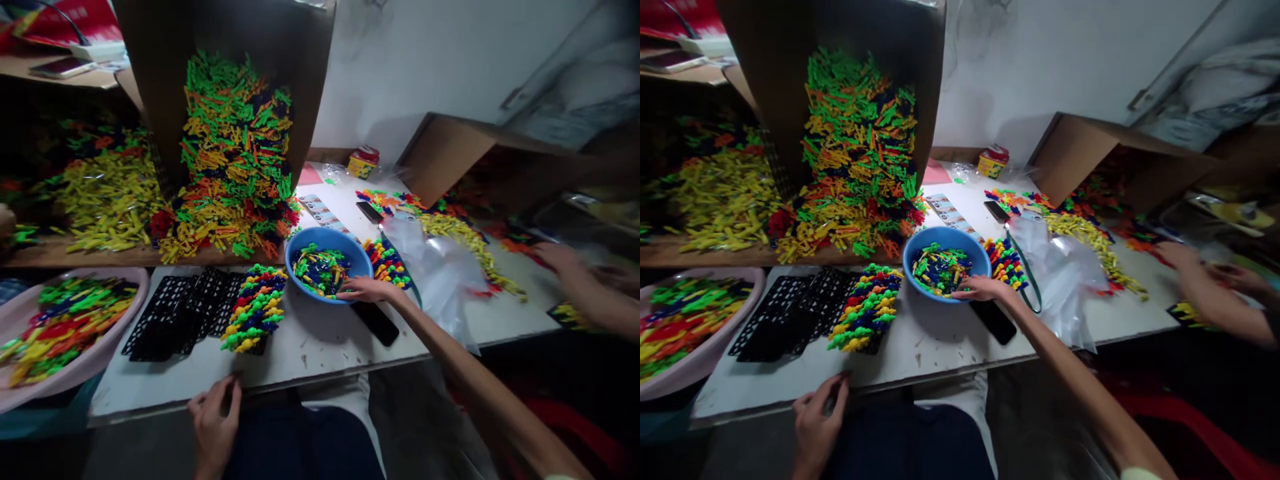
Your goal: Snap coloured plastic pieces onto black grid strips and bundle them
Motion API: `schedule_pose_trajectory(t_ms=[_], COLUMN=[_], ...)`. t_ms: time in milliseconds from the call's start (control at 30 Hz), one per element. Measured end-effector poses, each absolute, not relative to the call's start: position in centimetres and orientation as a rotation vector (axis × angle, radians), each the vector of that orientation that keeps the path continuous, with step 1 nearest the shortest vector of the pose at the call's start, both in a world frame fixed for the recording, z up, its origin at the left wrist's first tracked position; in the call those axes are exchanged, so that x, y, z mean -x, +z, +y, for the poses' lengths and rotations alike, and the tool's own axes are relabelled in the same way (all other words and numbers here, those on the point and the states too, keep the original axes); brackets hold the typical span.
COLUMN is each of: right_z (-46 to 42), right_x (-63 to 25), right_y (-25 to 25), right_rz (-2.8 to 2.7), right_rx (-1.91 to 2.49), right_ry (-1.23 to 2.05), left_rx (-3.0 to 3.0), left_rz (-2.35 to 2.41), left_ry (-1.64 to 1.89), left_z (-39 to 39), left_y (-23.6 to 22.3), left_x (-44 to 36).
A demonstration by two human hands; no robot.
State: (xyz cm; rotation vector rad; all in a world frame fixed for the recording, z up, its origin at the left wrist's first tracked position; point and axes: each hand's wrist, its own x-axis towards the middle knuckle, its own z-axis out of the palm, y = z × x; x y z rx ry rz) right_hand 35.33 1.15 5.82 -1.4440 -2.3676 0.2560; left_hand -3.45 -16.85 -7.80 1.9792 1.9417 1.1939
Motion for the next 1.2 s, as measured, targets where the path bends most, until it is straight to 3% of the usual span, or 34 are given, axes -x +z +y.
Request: schedule_pose_trajectory(t_ms=[167, 500, 733, 1200], right_z=[1.3, -8.4, -11.9, -11.7], right_x=[-35.0, -28.0, -22.3, -19.1], right_y=[6.8, 8.9, 4.7, -0.1], right_rz=[-2.621, -1.935, -1.882, -1.319], right_rx=[1.323, 1.375, 1.135, 1.288], right_ry=[0.725, 0.568, 0.866, 1.41], left_rx=[-2.043, -1.703, -1.709, -1.468], left_rz=[1.7, 1.455, 1.423, 1.378], left_ry=[1.163, 1.051, 0.913, 0.732], left_z=[-17.4, -15.9, -15.1, -14.4], left_y=[-5.6, -0.2, -1.7, -2.0], left_x=[2.0, -3.8, -4.2, -2.1])
